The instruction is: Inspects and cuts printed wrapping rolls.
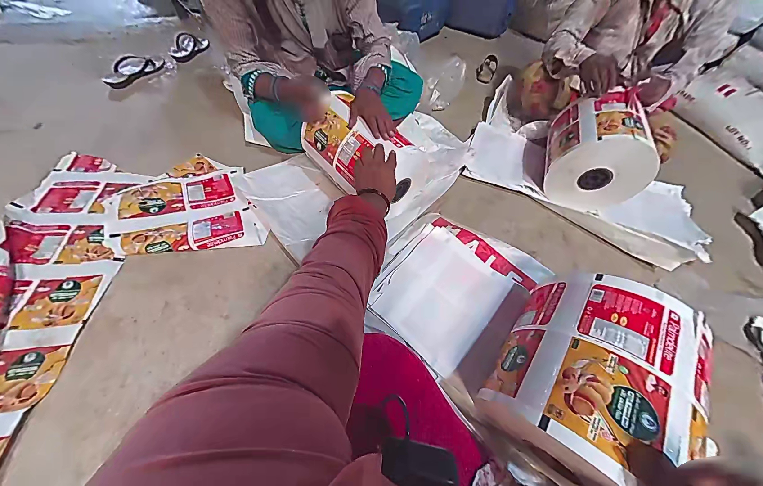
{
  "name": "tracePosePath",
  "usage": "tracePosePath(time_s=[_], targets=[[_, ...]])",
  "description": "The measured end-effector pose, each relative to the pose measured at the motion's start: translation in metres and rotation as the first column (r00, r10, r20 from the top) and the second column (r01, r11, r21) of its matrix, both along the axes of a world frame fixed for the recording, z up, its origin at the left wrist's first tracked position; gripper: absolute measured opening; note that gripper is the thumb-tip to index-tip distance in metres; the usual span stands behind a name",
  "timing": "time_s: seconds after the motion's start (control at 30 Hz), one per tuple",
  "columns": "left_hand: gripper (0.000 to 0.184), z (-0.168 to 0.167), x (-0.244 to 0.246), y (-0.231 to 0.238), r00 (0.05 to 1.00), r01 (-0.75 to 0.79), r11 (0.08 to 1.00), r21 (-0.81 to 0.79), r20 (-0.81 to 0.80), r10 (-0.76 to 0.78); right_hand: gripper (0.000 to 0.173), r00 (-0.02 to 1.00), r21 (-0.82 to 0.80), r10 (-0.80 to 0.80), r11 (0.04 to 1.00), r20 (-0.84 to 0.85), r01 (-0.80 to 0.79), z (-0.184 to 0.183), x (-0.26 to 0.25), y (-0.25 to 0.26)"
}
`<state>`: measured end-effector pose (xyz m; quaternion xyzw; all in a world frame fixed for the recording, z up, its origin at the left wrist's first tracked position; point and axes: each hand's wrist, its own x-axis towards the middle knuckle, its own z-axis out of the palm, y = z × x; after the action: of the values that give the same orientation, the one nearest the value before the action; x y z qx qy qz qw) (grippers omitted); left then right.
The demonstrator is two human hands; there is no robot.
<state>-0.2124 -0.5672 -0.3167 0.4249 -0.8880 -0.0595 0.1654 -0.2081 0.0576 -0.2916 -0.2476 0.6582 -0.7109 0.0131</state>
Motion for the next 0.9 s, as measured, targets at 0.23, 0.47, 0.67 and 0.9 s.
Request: tracePosePath(time_s=[0.23,0.47,0.67,0.9], targets=[[0.057,-0.001,0.004,0.003,0.995,0.088,0.995,-0.045,0.044,-0.086,0.015,0.999,-0.017,0.039,0.999,-0.007,-0.039,0.004,0.003,-0.003],[0.063,0.004,0.015,-0.001,0.967,0.173,0.984,-0.047,0.198,-0.16,0.014,1.0,-0.055,0.012,0.998,-0.003,-0.012,0.004,0.005,-0.005],[0.079,0.029,0.007,0.033,0.986,0.032,0.975,0.221,0.15,-0.067,0.016,0.998,-0.077,0.063,0.995,0.009,-0.062,0.002,0.003,-0.007],[0.07,0.026,0.014,0.228,0.789,0.525,0.724,0.447,-0.574,-0.218,0.018,1.0,-0.096,0.007,0.995,0.007,-0.007,0.003,0.008,-0.01]])
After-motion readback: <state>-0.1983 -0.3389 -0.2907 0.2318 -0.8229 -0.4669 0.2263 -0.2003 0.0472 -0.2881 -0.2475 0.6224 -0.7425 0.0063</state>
